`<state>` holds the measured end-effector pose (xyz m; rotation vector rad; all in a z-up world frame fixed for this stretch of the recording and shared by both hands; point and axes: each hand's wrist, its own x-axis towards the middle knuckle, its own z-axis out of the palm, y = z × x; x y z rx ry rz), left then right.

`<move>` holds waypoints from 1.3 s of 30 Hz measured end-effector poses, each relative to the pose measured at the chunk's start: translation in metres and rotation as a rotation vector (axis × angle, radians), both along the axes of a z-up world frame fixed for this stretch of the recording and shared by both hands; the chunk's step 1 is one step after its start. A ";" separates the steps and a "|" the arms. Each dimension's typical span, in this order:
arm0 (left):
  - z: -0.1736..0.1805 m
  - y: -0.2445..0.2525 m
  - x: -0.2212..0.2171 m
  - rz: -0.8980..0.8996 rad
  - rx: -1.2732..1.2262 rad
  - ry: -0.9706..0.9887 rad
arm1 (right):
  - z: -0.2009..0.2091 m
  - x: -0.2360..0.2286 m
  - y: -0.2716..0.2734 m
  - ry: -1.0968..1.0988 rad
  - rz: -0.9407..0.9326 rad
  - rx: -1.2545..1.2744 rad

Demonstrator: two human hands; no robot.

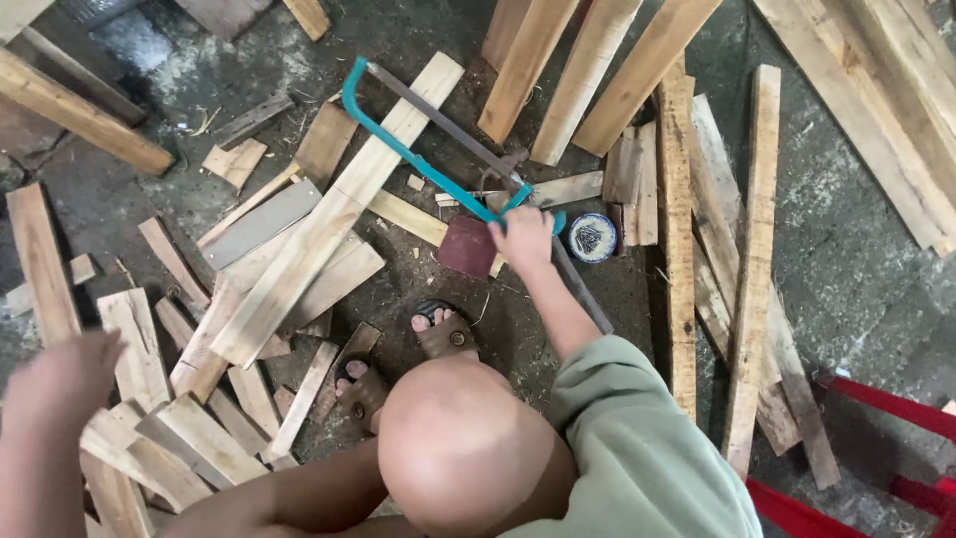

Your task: Sanding a wooden plank with sandpaper and then cutting it with a hacksaw while sitting on the floor.

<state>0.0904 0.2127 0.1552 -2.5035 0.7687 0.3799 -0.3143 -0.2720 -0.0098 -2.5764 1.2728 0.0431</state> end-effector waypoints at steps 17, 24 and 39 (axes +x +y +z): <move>-0.229 0.298 -0.305 0.851 -0.653 0.450 | -0.030 0.024 0.047 0.306 0.136 0.364; -0.184 0.206 -0.256 0.910 -0.993 0.387 | -0.083 0.028 0.028 0.432 0.194 0.288; -0.218 0.016 -0.105 1.065 -1.168 0.671 | 0.014 0.055 0.039 -0.024 0.207 0.273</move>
